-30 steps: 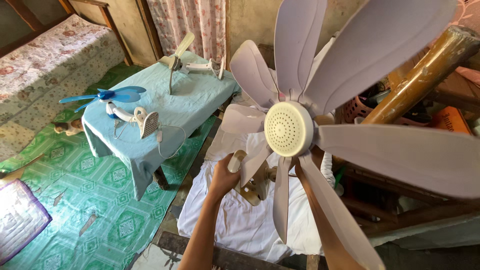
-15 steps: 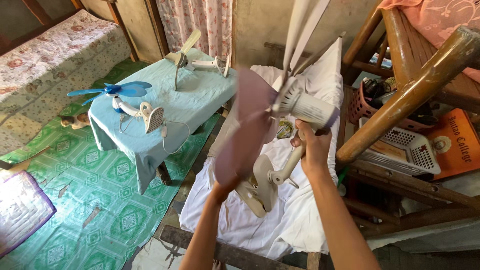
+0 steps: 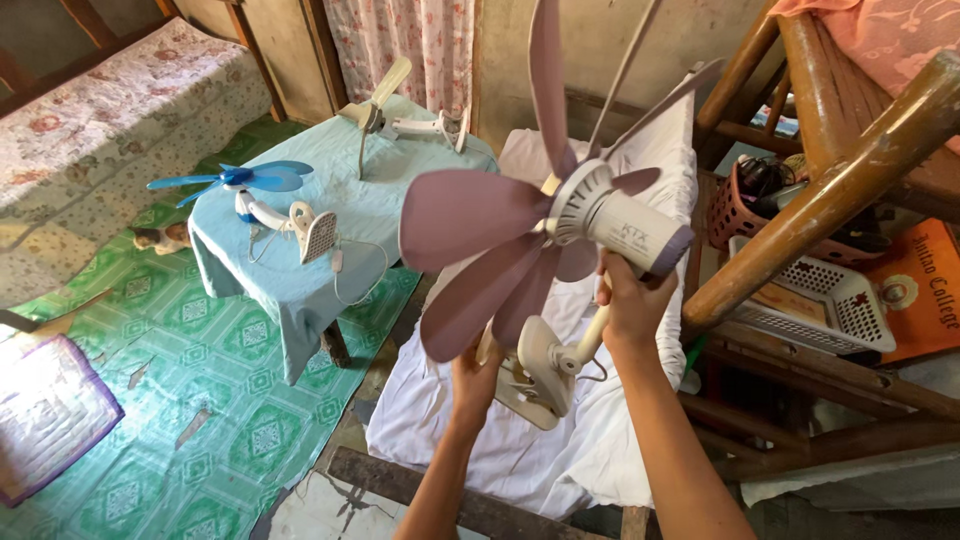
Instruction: The person assembles several small electric fans by attaching blades to the motor housing and securing them. They handle a pink fan, a purple fan, a blue fan, and a white fan, placing each on a table or shelf after assembly.
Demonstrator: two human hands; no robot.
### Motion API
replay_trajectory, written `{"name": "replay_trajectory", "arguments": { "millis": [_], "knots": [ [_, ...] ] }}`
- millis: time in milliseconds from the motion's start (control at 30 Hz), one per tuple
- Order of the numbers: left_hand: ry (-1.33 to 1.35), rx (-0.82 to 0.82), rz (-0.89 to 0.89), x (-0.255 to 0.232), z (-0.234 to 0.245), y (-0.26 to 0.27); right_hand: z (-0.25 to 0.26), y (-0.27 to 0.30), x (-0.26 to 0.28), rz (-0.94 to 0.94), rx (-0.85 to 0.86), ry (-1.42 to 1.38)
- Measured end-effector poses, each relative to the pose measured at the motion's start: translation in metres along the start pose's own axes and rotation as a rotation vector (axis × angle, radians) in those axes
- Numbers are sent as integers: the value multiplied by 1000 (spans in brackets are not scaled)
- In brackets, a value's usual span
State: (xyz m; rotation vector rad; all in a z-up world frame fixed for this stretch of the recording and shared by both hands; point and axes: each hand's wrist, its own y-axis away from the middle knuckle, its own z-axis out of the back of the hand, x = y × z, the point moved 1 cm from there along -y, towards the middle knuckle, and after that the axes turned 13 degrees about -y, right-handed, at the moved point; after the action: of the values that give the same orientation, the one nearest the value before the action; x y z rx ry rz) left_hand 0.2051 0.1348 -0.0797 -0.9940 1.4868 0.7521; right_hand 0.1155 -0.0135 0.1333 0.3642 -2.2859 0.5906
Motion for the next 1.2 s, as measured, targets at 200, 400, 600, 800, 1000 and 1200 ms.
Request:
{"name": "replay_trajectory", "arguments": {
  "millis": [200, 400, 600, 800, 1000, 1200],
  "knots": [
    [-106, -21, 68, -7, 2, 4, -5, -6, 5, -23, -149, -8],
    [-322, 113, -465, -21, 30, -5, 35, -11, -9, -170, -22, -104],
    [-274, 196, 168, -35, 39, -27, 65, -8, -28, -163, -9, -281],
    [-13, 418, 250, -13, 41, -24, 60, 7, -26, -174, -148, -155],
    [125, 323, 325, 22, 34, -15, 49, 21, -15, -89, -98, -102],
    [185, 297, 366, 36, 30, -16, 49, 16, -12, -66, -150, -98]
  ]
}}
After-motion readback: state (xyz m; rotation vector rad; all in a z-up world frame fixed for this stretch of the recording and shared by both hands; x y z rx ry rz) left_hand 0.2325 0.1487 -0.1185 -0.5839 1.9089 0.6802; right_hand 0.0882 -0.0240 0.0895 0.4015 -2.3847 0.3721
